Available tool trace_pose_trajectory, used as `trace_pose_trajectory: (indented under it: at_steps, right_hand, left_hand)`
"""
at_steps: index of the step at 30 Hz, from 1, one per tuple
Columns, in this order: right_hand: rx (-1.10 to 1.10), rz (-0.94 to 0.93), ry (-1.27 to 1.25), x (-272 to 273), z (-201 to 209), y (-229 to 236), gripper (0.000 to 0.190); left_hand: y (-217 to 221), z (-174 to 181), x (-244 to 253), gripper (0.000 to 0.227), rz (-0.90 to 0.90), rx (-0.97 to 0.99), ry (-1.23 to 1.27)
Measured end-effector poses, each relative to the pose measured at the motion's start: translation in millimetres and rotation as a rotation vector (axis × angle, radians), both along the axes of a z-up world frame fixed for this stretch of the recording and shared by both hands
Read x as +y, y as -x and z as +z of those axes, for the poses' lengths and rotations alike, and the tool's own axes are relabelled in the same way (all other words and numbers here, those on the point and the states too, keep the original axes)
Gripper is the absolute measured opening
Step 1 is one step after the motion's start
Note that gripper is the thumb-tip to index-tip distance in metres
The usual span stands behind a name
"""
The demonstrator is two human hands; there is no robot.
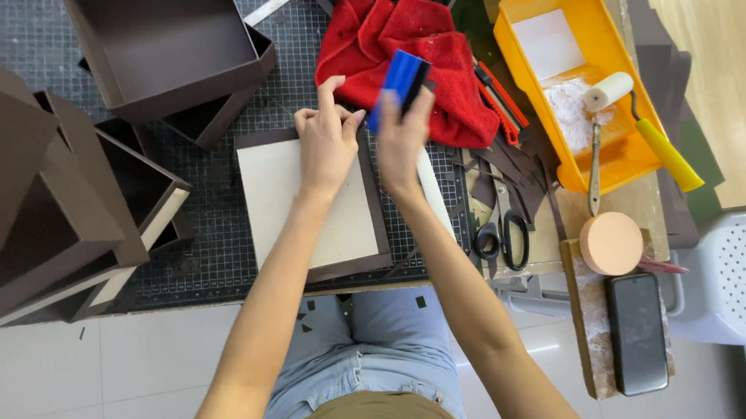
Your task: Assembling cardboard boxes by applying glue to flaps, folding them, and trimming excess material with scissors.
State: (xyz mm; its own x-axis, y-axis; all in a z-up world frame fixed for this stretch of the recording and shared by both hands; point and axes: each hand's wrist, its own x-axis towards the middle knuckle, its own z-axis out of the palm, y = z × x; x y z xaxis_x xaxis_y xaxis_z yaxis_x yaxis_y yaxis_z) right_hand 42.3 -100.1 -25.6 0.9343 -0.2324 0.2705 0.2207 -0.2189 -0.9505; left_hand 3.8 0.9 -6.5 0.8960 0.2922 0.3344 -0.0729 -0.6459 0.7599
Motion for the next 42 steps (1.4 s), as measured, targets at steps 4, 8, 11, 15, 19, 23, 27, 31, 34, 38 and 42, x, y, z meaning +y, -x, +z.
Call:
trace_pose_trajectory:
  at_steps: [4,8,11,15,19,23,27,31,34,38,42]
  right_hand:
    - [-0.017,0.244,-0.009,-73.4,43.8,20.6,0.019]
    - [-0.118,0.611,0.544,-103.1,72.8,55.1,0.031]
    - [-0.178,0.541,0.869,-98.7,51.6,61.4,0.043]
    - [-0.237,0.391,0.975,-92.0,40.0,81.9,0.054]
    - [-0.216,0.367,1.038,-88.8,47.4,122.2,0.052]
    - [-0.240,0.315,1.075,-84.0,50.7,131.3,0.052]
    - [-0.207,0.430,1.066,-75.5,60.6,153.5,0.051]
    - [-0.005,0.578,0.859,-86.1,50.6,128.3,0.046]
    - [-0.039,0.426,0.926,-95.6,63.1,122.5,0.048]
    - [-0.137,0.411,0.999,-93.6,59.9,149.7,0.051]
    - [-0.040,0.528,0.852,-93.3,53.5,165.1,0.049]
  left_hand:
    - [4.5,4.7,0.0,0.049,-0.020,-0.017,-0.028]
    - [0.4,10.6,1.5,0.066,-0.046,0.020,-0.039]
    - [3.2,12.3,-0.4,0.072,-0.049,0.070,-0.047]
    - [0.5,8.3,-0.9,0.070,-0.027,0.090,-0.070]
    - [-0.4,5.9,-0.8,0.069,-0.014,-0.012,-0.115]
    - [-1.8,8.5,-0.6,0.067,-0.020,-0.030,-0.108]
    - [-2.0,1.1,-1.2,0.068,-0.013,-0.039,-0.135]
    - [-4.4,0.8,-0.2,0.069,-0.015,-0.036,-0.130]
    - [1.3,5.5,-1.0,0.066,-0.026,-0.024,-0.135]
    - [-0.4,6.1,0.2,0.067,-0.017,-0.023,-0.119]
    - [0.2,6.1,-0.9,0.067,-0.024,-0.030,-0.135]
